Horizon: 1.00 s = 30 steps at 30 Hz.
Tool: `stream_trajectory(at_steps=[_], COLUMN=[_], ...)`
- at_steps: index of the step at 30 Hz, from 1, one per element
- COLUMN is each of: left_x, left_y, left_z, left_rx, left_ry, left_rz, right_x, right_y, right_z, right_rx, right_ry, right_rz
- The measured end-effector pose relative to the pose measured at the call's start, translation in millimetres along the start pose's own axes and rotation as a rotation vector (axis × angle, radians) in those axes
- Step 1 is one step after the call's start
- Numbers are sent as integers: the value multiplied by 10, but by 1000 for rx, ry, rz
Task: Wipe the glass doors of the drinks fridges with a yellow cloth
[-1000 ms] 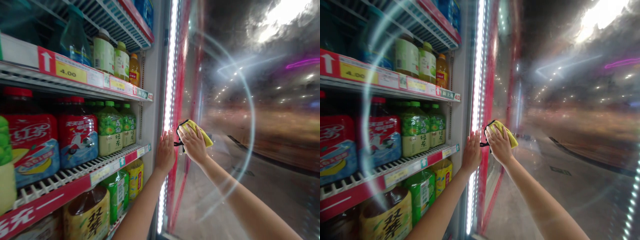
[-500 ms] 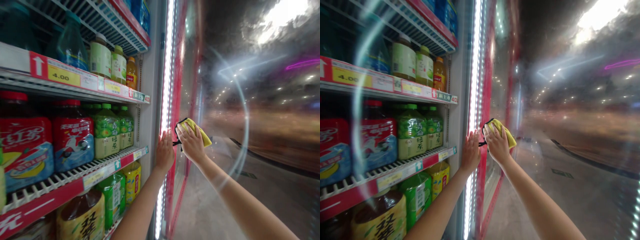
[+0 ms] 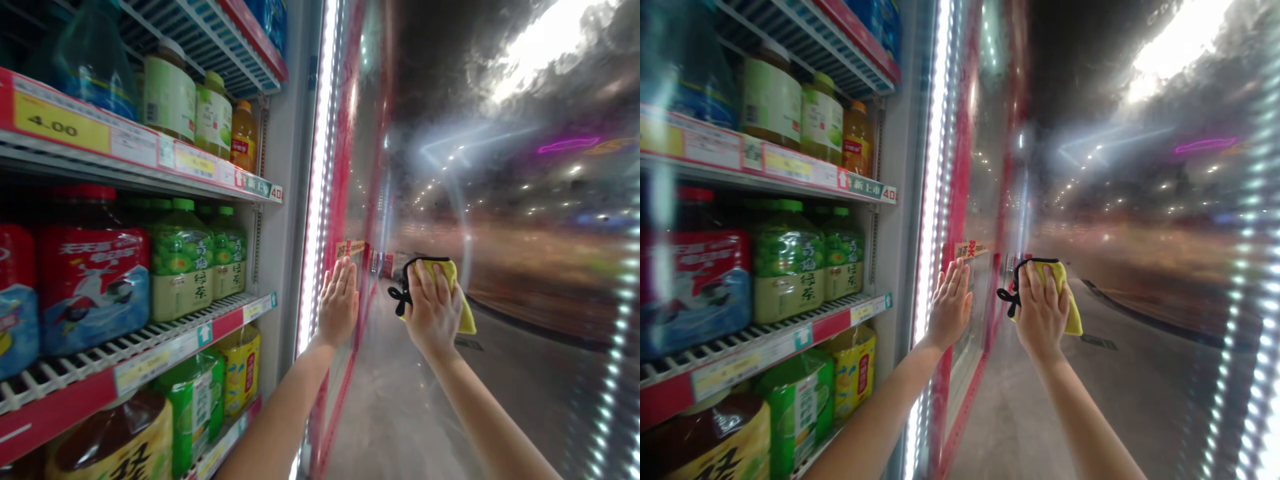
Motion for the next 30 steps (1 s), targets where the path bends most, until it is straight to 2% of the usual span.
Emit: stream_trajectory(at_steps=[2,4,6,9,12,14,16,18,20,22,26,28,30], left_x=[-9,-13,3,61,118,149,173,188,195,203,240,267,298], left_y=[-5,0,32,136,287,381,466,545,616,673,766,844,962], left_z=[-18,-47,-85,-139,-181,-209,-242,-278,-307,-316,-278,-259,-260], left_rx=[8,19,27,40,86,115,136,153,168,180,196,217,254], left_ry=[9,28,54,94,123,130,133,144,169,193,203,198,195], left_rz=[0,8,19,32,51,61,72,89,102,104,102,112,132], right_x=[66,168,209,81,-138,-197,-147,-61,-33,-110,-412,-434,-354], right_y=[-138,-311,-346,-34,398,501,409,250,205,377,934,993,913], right_z=[11,-26,-62,-26,103,159,120,24,-34,-9,290,405,387], right_rx=[-15,-97,-171,-130,89,204,184,53,-75,-73,212,232,128], right_ry=[-16,-62,-94,-85,-18,6,-21,-80,-137,-138,9,8,-70], right_rz=[1,-11,-12,46,161,208,192,136,93,112,258,263,214])
Point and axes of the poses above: each hand's wrist, its own z-axis away from the middle knuckle, its own x-axis out of the palm, y = z × x, the point moved 7 cm from there along -z, towards the middle knuckle, and after that the axes turned 6 degrees about y, right-handed, at the moved point
